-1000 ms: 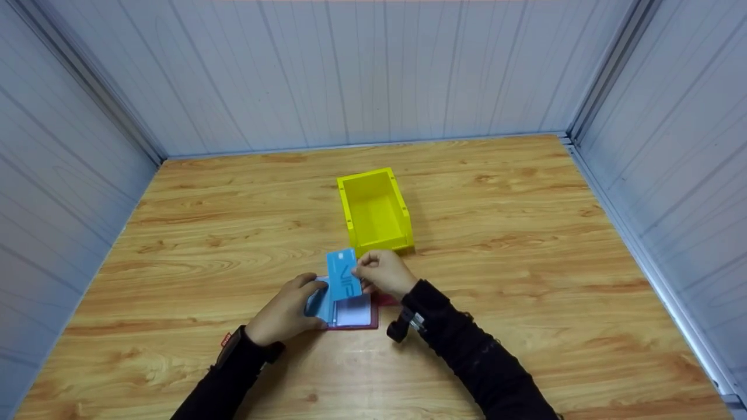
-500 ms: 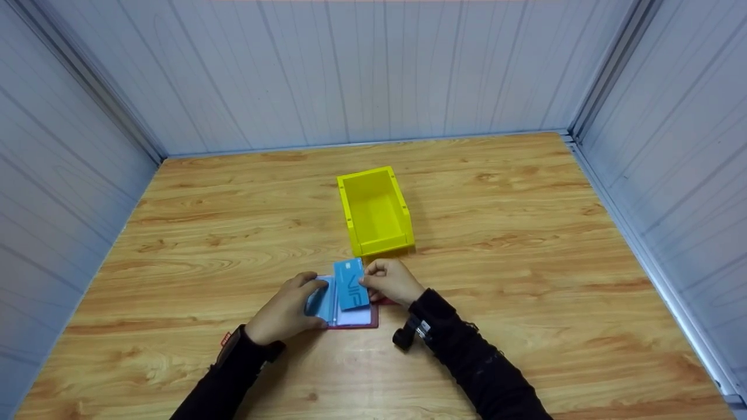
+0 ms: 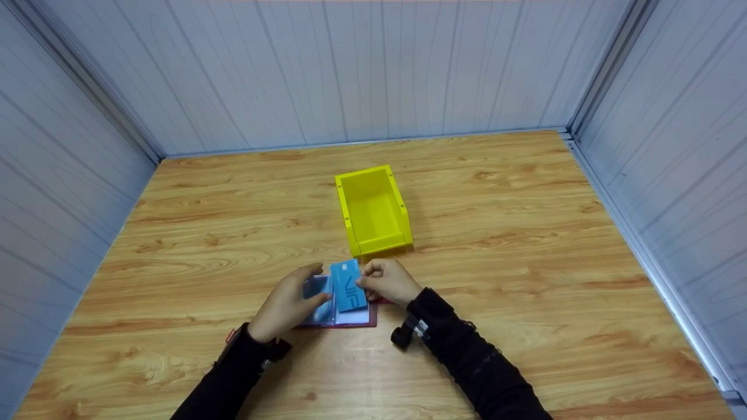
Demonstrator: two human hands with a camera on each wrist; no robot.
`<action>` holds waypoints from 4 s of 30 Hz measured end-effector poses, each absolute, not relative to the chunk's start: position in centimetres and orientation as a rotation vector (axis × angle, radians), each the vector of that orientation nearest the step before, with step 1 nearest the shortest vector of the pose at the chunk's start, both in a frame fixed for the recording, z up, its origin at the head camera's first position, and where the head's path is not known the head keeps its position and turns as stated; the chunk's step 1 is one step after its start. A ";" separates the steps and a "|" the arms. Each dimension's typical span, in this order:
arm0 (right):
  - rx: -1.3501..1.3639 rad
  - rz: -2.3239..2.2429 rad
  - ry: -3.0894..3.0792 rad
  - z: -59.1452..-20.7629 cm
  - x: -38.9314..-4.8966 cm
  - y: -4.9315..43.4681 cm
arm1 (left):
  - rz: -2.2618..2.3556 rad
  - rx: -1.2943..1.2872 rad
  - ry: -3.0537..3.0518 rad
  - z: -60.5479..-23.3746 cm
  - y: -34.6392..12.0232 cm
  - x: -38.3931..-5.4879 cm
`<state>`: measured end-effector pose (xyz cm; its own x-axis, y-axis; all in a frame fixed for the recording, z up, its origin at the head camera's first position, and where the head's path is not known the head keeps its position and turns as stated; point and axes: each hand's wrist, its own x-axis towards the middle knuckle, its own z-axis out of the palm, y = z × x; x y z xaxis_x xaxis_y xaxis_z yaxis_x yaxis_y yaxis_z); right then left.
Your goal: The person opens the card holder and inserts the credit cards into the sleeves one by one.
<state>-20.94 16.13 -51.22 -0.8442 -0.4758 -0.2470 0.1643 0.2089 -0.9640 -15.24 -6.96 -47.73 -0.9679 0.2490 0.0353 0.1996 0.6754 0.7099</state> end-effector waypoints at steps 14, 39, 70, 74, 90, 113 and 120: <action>-0.343 -1.675 1.975 -50.9 -20.7 16.0 | 1.543 0.377 2.691 -48.3 -5.4 -15.9; -0.270 -1.522 2.118 -50.3 -20.8 17.0 | 1.525 0.209 2.656 -47.6 -8.5 -16.9; -0.229 -1.560 2.078 -50.3 -20.8 17.0 | 1.375 0.218 2.643 -48.0 -8.0 -16.6; -0.219 -1.560 2.078 -50.3 -20.8 17.0 | 1.355 0.222 2.640 -48.1 -8.0 -16.7; -0.202 -1.534 2.080 -50.2 -20.8 17.0 | 1.318 0.277 2.617 -48.4 -7.1 -16.6; -0.187 -1.553 2.068 -50.6 -20.9 17.0 | 1.201 0.353 2.695 -48.4 -5.2 -16.8; -0.220 -1.563 2.076 -50.5 -20.8 17.0 | 1.234 0.389 2.659 -48.2 -5.1 -16.5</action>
